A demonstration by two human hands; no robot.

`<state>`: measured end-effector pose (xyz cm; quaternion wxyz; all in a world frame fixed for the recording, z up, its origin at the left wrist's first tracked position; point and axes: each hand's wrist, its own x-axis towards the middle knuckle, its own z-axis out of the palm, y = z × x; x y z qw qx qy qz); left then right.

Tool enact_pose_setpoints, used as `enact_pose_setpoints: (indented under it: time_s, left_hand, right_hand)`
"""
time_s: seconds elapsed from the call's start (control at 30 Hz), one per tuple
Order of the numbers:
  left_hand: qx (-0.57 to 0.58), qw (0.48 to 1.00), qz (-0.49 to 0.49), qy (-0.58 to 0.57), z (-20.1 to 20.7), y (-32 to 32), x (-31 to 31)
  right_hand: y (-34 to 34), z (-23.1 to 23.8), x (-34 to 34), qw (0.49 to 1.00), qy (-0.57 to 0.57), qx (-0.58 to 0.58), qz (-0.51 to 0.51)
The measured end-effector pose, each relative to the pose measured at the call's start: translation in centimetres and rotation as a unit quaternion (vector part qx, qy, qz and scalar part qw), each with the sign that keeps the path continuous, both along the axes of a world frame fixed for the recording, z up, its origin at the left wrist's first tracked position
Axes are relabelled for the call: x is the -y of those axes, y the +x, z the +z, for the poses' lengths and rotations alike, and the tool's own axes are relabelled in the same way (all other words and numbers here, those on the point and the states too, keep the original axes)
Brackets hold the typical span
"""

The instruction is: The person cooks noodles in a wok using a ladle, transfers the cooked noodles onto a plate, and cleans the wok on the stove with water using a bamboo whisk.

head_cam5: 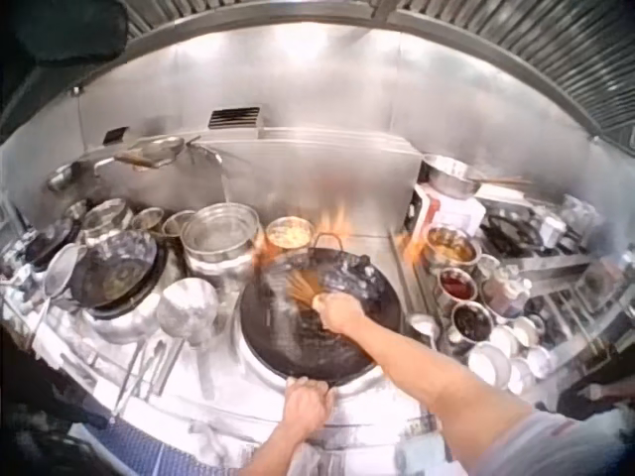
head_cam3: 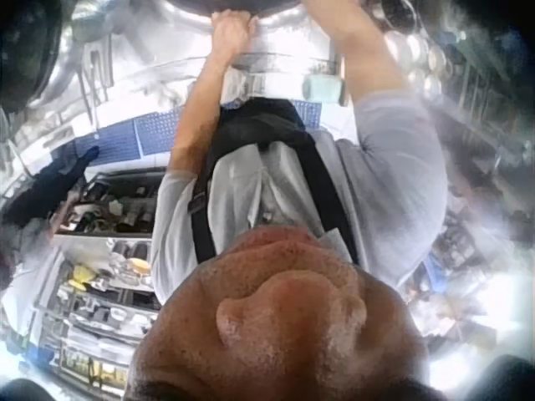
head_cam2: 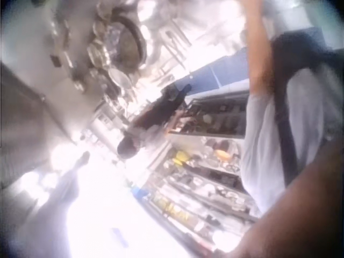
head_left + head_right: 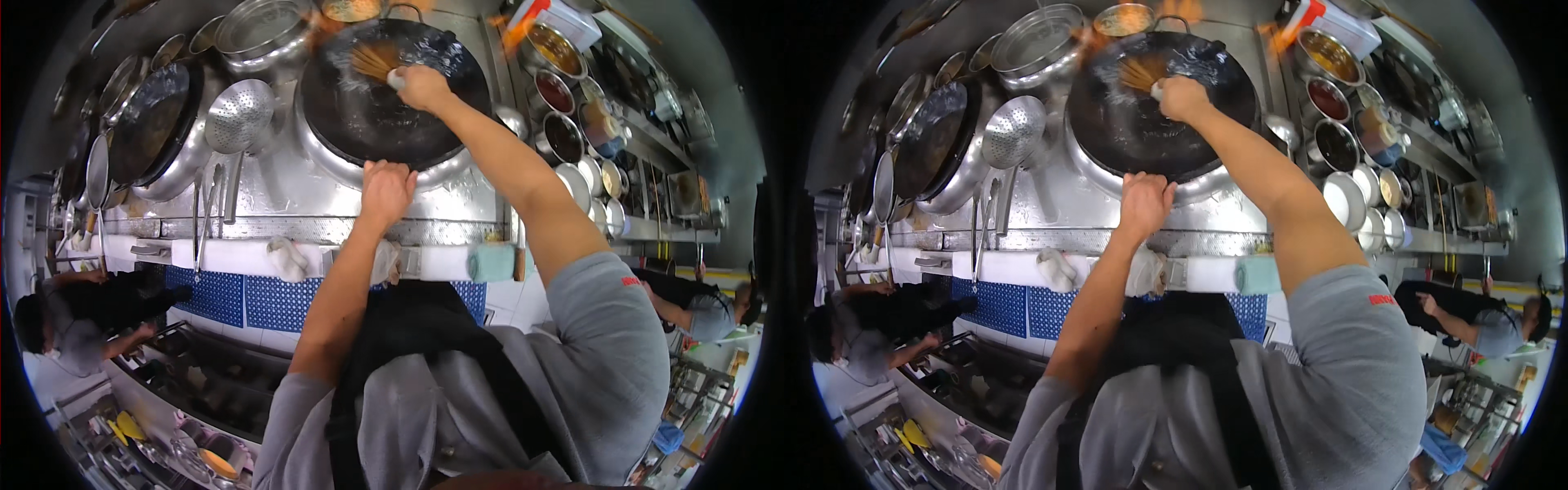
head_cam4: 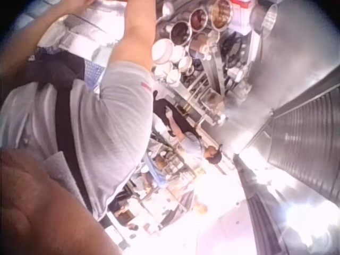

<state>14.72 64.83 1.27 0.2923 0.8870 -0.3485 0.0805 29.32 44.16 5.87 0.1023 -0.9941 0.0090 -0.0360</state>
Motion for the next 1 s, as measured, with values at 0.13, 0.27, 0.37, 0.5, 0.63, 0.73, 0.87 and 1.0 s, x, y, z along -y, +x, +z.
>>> enact_pose_setpoints:
  time_s: [0.13,0.27,0.37,0.5,0.63,0.73,0.87,1.0]
  left_hand:
    - [-0.004,1.000,0.024,0.013,-0.6,0.0,-0.7]
    - [0.007,1.000,-0.004,0.019,-0.2,0.2,0.5]
    - [0.016,0.999,-0.024,-0.013,0.0,0.1,0.9]
    - [0.017,1.000,-0.007,-0.012,-0.7,0.1,-0.3]
    - [0.042,0.999,0.004,-0.010,-0.9,0.1,0.4]
    - [0.040,0.998,0.027,0.038,1.0,-0.6,0.4]
    - [-0.074,0.982,-0.004,0.173,1.7,0.6,1.3]
    - [-0.040,0.981,-0.034,0.186,0.9,0.4,1.8]
  right_hand:
    - [-6.9,1.9,2.5,0.991,0.022,-0.058,0.121]
    - [-5.7,4.5,7.9,0.994,-0.052,-0.088,0.034]
    - [0.4,2.4,3.0,0.990,0.102,-0.023,-0.091]
    - [-2.0,0.1,-5.7,0.965,0.262,-0.020,0.014]
    - [-9.6,3.4,-1.1,0.958,0.208,-0.060,0.189]
    - [-15.0,9.6,5.5,0.969,0.095,-0.182,0.141]
    - [-10.6,8.7,13.5,0.993,-0.016,-0.103,-0.059]
    - [0.1,1.6,7.4,0.996,0.042,0.079,0.015]
